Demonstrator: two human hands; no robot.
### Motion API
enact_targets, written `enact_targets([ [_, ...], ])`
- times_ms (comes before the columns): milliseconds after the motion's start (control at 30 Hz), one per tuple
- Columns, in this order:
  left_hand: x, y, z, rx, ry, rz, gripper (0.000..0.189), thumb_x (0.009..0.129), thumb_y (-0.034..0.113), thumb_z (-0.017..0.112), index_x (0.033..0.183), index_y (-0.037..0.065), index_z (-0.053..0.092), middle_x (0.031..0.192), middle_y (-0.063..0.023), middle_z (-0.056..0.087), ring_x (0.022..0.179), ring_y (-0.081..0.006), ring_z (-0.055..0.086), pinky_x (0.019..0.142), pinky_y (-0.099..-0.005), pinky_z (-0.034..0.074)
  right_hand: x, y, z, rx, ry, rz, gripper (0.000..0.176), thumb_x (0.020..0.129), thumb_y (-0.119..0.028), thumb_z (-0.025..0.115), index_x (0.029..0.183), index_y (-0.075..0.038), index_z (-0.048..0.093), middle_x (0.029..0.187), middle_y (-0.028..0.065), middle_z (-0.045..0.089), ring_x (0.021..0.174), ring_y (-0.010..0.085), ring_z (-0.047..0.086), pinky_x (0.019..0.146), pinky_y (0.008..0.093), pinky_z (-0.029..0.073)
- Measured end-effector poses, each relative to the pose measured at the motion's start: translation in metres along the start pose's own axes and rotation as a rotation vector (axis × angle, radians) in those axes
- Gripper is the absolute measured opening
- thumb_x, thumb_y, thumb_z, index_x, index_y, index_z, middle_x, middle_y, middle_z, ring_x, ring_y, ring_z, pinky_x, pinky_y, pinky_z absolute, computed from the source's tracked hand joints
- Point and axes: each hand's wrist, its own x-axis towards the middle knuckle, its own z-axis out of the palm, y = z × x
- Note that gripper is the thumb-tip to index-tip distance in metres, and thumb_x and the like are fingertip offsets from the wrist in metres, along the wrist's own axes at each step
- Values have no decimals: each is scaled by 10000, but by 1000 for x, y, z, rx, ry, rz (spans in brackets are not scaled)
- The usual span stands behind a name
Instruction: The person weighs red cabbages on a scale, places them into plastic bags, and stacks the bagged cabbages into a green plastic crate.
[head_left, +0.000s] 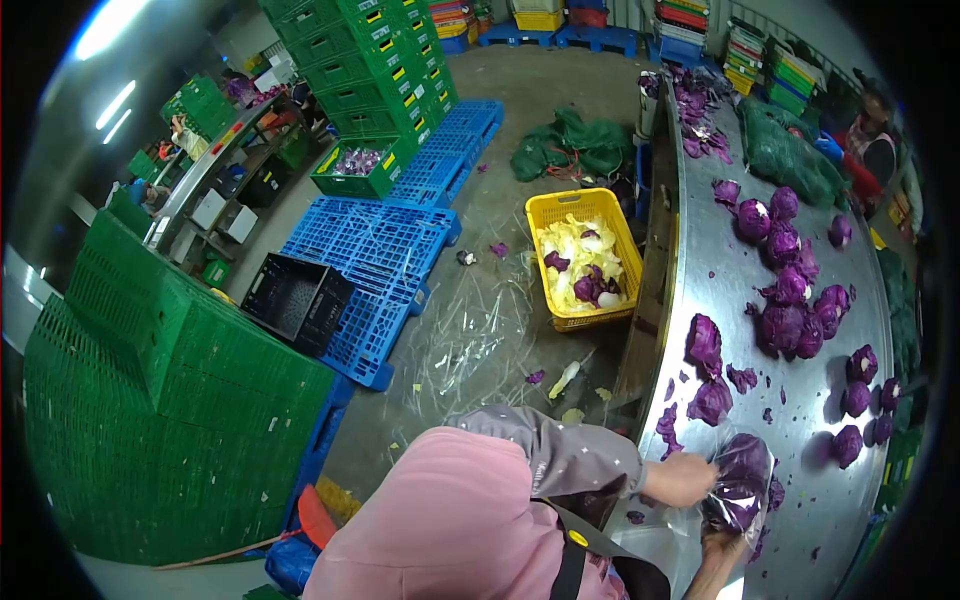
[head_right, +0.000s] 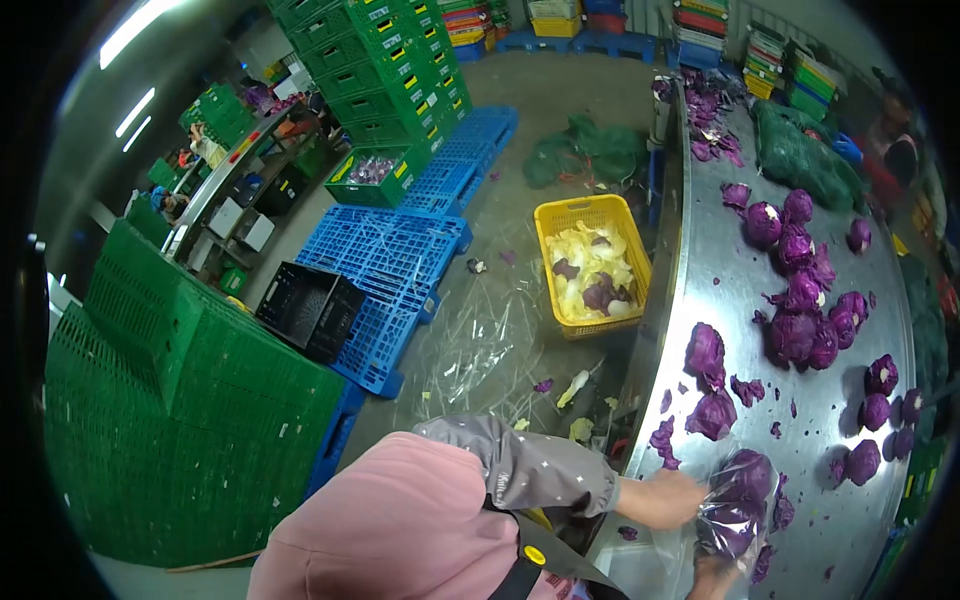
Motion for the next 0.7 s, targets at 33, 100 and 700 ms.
enact_targets([
  [33,-2,2,-2,1,4,-8,217,731,81,503,897,-56,521,719,-213,570,718,-369,579,567,-415,458,14,7,-2,13,67,3,544,720,-465,594,1124,-112,499,1088,86,547,971,250,531,784,417,462],
  [100,-3,8,-7,-110,-24,54,197,711,99,512,640,-77,565,649,-255,564,651,-400,576,589,-456,454,31,15,0,6,-97,51,533,744,-447,584,1143,-106,488,1095,83,543,971,239,530,798,416,462],
  [700,41,21,15,-25,171,222,127,621,94,588,612,-33,598,626,-208,576,646,-349,599,576,-408,477,51,33,7,-269,-10,-520,559,792,-249,595,1245,-39,343,1221,117,422,1067,213,457,877,359,416],
])
